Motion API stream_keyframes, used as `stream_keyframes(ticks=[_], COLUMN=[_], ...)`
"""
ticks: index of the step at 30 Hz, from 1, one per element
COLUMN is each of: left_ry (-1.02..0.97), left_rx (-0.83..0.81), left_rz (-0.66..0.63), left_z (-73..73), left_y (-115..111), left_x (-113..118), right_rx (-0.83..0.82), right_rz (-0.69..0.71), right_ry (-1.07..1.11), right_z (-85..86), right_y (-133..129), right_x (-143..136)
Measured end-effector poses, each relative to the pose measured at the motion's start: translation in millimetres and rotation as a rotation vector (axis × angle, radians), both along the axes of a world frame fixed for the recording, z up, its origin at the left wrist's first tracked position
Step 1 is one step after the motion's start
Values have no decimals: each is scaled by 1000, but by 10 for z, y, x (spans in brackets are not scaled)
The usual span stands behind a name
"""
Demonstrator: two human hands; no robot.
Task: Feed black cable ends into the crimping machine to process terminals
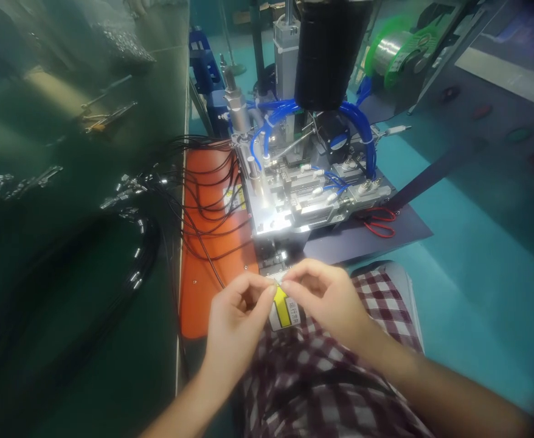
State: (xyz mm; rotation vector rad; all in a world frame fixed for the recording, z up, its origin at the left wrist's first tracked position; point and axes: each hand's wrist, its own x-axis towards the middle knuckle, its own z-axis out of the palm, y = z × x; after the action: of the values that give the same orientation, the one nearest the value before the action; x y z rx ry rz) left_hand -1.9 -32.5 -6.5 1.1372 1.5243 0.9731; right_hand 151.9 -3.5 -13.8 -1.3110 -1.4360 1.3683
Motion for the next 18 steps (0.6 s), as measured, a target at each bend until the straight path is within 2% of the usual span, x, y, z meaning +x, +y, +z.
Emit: stream_keyframes(ticks=[4, 8, 11, 13, 16, 18], left_ry=[10, -92, -247, -334, -363, -353], left_rx=[18, -24, -74, -104, -129, -128], left_rz=[-7, -9, -19, -17, 2, 14], left_z=[-4, -13, -17, -11, 13, 31], left_y=[-10, 1, 21, 34, 48, 53], left_x=[1, -26, -53, -69, -83, -87], right_rx=[-212, -266, -178, -49, 119, 105], right_rz=[-2, 78, 132, 136, 143, 147], right_ry=[121, 227, 185, 118, 39, 53], right_z=[13, 10, 12, 11, 3, -3], right_y=[27, 35, 37, 38, 42, 48], right_x=[-49, -52, -47, -39, -25, -20])
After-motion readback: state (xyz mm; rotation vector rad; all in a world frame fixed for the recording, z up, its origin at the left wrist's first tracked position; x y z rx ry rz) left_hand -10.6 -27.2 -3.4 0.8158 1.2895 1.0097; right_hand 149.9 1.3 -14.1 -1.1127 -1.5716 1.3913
